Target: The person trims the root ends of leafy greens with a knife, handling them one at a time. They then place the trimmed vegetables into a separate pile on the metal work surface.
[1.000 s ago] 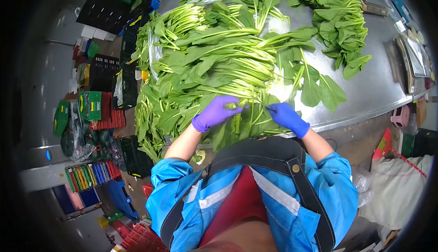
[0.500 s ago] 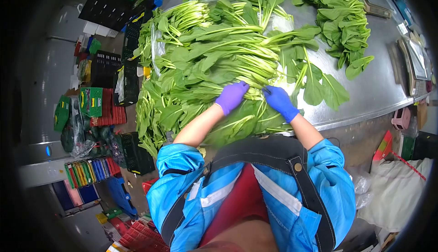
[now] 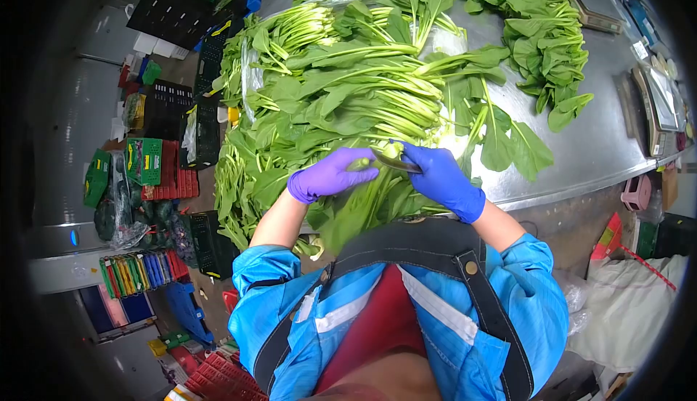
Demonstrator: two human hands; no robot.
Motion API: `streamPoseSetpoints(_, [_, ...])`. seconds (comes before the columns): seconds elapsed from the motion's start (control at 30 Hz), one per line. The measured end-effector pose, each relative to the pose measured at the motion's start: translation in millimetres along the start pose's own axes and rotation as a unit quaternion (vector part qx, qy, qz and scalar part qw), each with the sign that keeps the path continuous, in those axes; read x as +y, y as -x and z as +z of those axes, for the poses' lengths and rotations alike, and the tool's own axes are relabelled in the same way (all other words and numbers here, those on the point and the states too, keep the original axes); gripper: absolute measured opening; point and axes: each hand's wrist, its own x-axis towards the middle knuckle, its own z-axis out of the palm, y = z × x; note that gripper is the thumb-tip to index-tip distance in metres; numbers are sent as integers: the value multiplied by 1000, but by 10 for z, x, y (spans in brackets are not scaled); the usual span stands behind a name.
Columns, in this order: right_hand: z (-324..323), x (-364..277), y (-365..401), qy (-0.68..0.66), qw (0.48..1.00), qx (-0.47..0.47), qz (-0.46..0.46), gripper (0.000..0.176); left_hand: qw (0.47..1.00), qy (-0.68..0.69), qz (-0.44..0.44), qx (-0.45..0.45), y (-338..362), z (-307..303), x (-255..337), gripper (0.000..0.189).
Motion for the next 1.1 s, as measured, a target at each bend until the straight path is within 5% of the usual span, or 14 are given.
streamPoseSetpoints(0.3, [231,684,375,95,978,-141,121,33,999,19,-38,-4,112,205,-605,40])
streamPoseSetpoints(0.37, [147,513,412,-169,952,-119,225,31,999,20,-50,7,113,215,-645,40])
streamPoseSetpoints(0.47, [166,125,139,-244,933,-119,234,33,999,1,-44,-23,-14,326,-693,37])
streamPoseSetpoints(0.57, [246,322,145,-305,914,-95,249,28,991,-108,31,69,-26,237,-785,40])
streamPoseSetpoints(0.63, [197,456,209,-383,851,-54,356,24,942,-247,-201,110,81,-31,-619,45])
streamPoseSetpoints(0.73, [200,471,243,-378,852,-46,360,26,917,-285,-251,122,150,55,-718,55])
streamPoseSetpoints(0.8, [183,352,151,-338,865,-81,361,26,948,-222,-42,226,71,325,-624,62])
streamPoseSetpoints(0.83, [247,358,147,-338,865,-81,362,26,972,-106,-19,207,-9,405,-338,63])
streamPoseSetpoints(0.93, [321,424,130,-171,972,-110,115,21,988,-109,16,110,-133,571,-507,60])
streamPoseSetpoints(1.03, [254,653,259,-94,982,-151,62,16,986,-167,13,26,-47,395,-653,45])
streamPoseSetpoints(1.1, [149,807,257,-77,975,-172,116,15,998,-43,-43,28,50,100,-826,38])
